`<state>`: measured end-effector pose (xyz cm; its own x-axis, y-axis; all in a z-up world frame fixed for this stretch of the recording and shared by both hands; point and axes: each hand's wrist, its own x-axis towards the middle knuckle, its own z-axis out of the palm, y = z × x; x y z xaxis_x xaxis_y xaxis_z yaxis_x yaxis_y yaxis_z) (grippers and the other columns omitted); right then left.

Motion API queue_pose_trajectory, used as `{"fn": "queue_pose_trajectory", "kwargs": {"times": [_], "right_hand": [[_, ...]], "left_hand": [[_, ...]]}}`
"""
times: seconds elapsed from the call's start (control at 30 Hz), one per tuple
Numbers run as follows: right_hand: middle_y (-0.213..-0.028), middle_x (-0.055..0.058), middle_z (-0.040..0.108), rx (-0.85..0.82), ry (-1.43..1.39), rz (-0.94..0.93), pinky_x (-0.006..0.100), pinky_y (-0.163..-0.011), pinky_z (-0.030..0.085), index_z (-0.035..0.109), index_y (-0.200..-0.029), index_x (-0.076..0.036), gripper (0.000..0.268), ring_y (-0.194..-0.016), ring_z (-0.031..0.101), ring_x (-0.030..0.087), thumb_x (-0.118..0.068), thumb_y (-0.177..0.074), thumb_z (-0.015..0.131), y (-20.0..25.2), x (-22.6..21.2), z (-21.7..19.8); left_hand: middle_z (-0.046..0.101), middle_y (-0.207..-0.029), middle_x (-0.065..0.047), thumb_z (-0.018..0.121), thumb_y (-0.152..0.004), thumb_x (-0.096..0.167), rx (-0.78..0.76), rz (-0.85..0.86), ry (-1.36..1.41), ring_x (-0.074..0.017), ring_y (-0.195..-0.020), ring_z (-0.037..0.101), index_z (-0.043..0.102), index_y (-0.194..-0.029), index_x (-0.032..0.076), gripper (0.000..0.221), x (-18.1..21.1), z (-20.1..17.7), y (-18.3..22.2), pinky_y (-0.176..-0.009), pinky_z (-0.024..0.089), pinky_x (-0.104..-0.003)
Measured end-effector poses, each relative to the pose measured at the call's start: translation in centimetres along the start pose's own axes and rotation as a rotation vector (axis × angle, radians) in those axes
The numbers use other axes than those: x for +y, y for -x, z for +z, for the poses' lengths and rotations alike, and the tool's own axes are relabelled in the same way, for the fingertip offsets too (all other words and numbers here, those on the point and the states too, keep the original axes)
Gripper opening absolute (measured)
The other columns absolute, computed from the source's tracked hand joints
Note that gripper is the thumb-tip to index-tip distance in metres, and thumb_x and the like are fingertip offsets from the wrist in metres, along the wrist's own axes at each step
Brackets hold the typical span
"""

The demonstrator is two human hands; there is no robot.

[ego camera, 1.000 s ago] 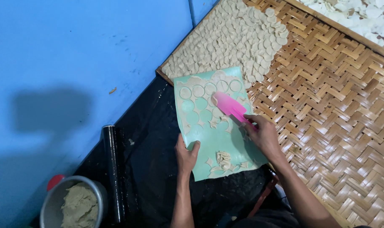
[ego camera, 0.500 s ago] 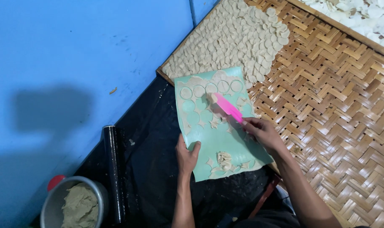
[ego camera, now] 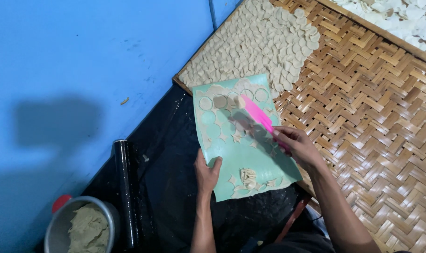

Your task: The recorder uses a pink spatula to transfer small round dough shapes from a template sheet onto a drying tray.

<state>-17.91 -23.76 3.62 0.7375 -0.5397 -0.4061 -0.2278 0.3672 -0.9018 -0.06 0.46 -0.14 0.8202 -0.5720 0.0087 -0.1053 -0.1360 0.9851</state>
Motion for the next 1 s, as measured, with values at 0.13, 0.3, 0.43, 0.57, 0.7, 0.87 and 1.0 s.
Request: {"fn": "queue_pose_trajectory", "kwargs": {"times": [0.13,0.3,0.43,0.57,0.7,0.87,1.0], "right_hand": [[-0.084,0.001,0.068,0.097,0.009,-0.038,0.023,-0.055,0.043,0.071,-0.126,-0.003,0.037,-0.065,0.053,0.008,-0.024,-0.096,0.068,-1.3,-1.3,-1.9],[-0.097,0.010,0.075,0.451,0.490,-0.300,0.030,-0.054,0.048,0.070,-0.130,-0.005,0.034,-0.064,0.062,0.014,-0.021,-0.101,0.066,-5.8,-4.8,-6.6],[-0.095,0.014,0.075,0.610,0.648,-0.565,0.032,-0.069,0.055,0.072,-0.124,0.001,0.030,-0.078,0.069,0.017,-0.019,-0.102,0.070,-12.5,-5.7,-12.0],[-0.097,0.018,0.076,0.731,0.775,-0.682,0.038,-0.077,0.057,0.074,-0.120,0.003,0.028,-0.083,0.073,0.025,-0.017,-0.100,0.073,-18.1,-7.9,-15.3],[-0.100,0.021,0.076,0.767,0.849,-0.669,0.041,-0.081,0.058,0.074,-0.119,0.002,0.028,-0.086,0.075,0.030,-0.015,-0.097,0.073,-22.1,-10.2,-16.7],[-0.098,0.023,0.075,0.719,0.842,-0.631,0.041,-0.081,0.058,0.075,-0.119,0.002,0.028,-0.085,0.075,0.031,-0.014,-0.096,0.073,-26.3,-11.8,-18.3],[-0.100,0.021,0.076,0.639,0.779,-0.553,0.038,-0.078,0.061,0.073,-0.119,0.002,0.028,-0.083,0.076,0.028,-0.015,-0.097,0.071,-28.7,-11.8,-19.5]], "left_hand": [[0.074,-0.103,-0.019,0.070,-0.084,0.006,-0.007,-0.002,-0.034,-0.0251,-0.088,0.074,0.058,-0.120,-0.006,0.040,0.4,-0.1,0.0,-0.074,0.058,-0.039],[0.074,-0.103,-0.019,0.070,-0.083,0.006,0.010,0.046,-0.058,-0.0258,-0.088,0.074,0.058,-0.120,-0.006,0.040,0.4,-0.1,0.0,-0.074,0.057,-0.039],[0.075,-0.102,-0.018,0.070,-0.083,0.005,0.019,0.041,-0.065,-0.0252,-0.088,0.074,0.058,-0.118,-0.006,0.040,0.7,0.1,0.0,-0.074,0.058,-0.038],[0.074,-0.104,-0.018,0.069,-0.083,0.004,0.020,0.010,-0.030,-0.0236,-0.089,0.073,0.058,-0.120,-0.005,0.040,0.2,0.2,0.0,-0.075,0.057,-0.037],[0.074,-0.103,-0.018,0.069,-0.084,0.004,0.024,0.004,-0.025,-0.0227,-0.087,0.071,0.058,-0.121,-0.005,0.040,0.2,0.3,0.0,-0.074,0.057,-0.037],[0.074,-0.104,-0.017,0.069,-0.083,0.004,0.024,0.012,-0.029,-0.0223,-0.088,0.071,0.058,-0.121,-0.005,0.041,-0.1,0.3,-0.3,-0.075,0.057,-0.036],[0.074,-0.104,-0.018,0.070,-0.082,0.003,0.033,0.056,-0.047,-0.0234,-0.090,0.071,0.058,-0.121,-0.006,0.041,-0.3,0.2,-0.2,-0.077,0.056,-0.036]]}}
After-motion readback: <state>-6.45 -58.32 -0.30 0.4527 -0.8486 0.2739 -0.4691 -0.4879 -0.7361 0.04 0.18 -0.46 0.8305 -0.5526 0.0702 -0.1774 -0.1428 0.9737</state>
